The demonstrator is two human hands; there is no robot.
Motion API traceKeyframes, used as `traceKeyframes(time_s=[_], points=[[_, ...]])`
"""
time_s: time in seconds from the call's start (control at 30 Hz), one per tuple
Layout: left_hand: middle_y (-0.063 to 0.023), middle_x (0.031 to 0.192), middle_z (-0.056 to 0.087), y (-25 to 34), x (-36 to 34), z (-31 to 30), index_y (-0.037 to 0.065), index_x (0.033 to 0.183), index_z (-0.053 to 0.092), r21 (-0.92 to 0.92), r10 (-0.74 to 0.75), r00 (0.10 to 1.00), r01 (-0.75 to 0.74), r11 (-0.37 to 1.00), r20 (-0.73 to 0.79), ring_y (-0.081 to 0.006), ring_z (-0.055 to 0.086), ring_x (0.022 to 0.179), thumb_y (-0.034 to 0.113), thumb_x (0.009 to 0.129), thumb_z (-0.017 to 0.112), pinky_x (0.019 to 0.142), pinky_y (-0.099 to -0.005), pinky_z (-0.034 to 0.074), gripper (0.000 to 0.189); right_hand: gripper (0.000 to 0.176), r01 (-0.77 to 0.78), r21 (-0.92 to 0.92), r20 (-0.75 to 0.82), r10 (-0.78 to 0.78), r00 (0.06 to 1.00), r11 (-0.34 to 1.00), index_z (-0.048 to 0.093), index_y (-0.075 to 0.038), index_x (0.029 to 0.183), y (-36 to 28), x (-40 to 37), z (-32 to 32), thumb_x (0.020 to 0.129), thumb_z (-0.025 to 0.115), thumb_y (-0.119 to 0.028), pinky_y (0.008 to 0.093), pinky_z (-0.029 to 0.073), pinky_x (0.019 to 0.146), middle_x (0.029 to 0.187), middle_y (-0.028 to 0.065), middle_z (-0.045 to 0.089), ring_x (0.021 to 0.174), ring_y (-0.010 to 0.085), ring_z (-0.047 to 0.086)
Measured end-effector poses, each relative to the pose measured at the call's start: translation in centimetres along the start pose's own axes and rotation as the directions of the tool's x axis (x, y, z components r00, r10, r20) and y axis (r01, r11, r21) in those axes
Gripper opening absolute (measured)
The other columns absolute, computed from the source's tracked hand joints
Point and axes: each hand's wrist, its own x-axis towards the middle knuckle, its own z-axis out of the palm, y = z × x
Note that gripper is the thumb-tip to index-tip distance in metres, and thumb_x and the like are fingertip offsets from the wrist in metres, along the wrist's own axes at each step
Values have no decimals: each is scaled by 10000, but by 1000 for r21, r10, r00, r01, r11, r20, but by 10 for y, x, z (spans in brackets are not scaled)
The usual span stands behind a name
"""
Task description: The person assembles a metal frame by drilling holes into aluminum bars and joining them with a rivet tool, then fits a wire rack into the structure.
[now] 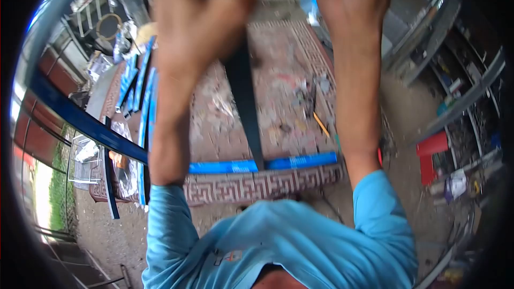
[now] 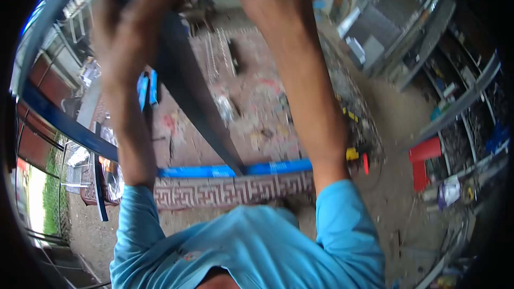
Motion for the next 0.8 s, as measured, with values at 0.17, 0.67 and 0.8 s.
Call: traceKeyframes(time_s=[0.17,0.67,0.8], points=[[-61,803,629,72,59,-30,37,974,625,-532,-847,501,773,345,179,-159,584,702,242,785,635,676,-287,469,279,420,-40,250,168,-2,986,967,523,-9,1125,-7,-24,23,918,492,-374,377,554,684,1000,128,608,833,261,657],[-216,978,616,39,-1,1,-114,1136,427,-789,-737,575,607,92,356,-277,615,871,249,672,799,795,-371,499,697,378,-358,-121,105,370,923,926,598,10,1021,-12,-48,6,928,529,-350,328,545,627,882,131,660,783,207,666],[-239,1060,608,40,-16,6,-136,1226,436,-808,-715,604,582,93,352,-269,617,957,410,665,829,853,-361,491,876,444,-5,-809,366,511,778,587,628,38,958,-98,-58,34,923,538,-395,298,544,591,768,134,666,648,201,659]])
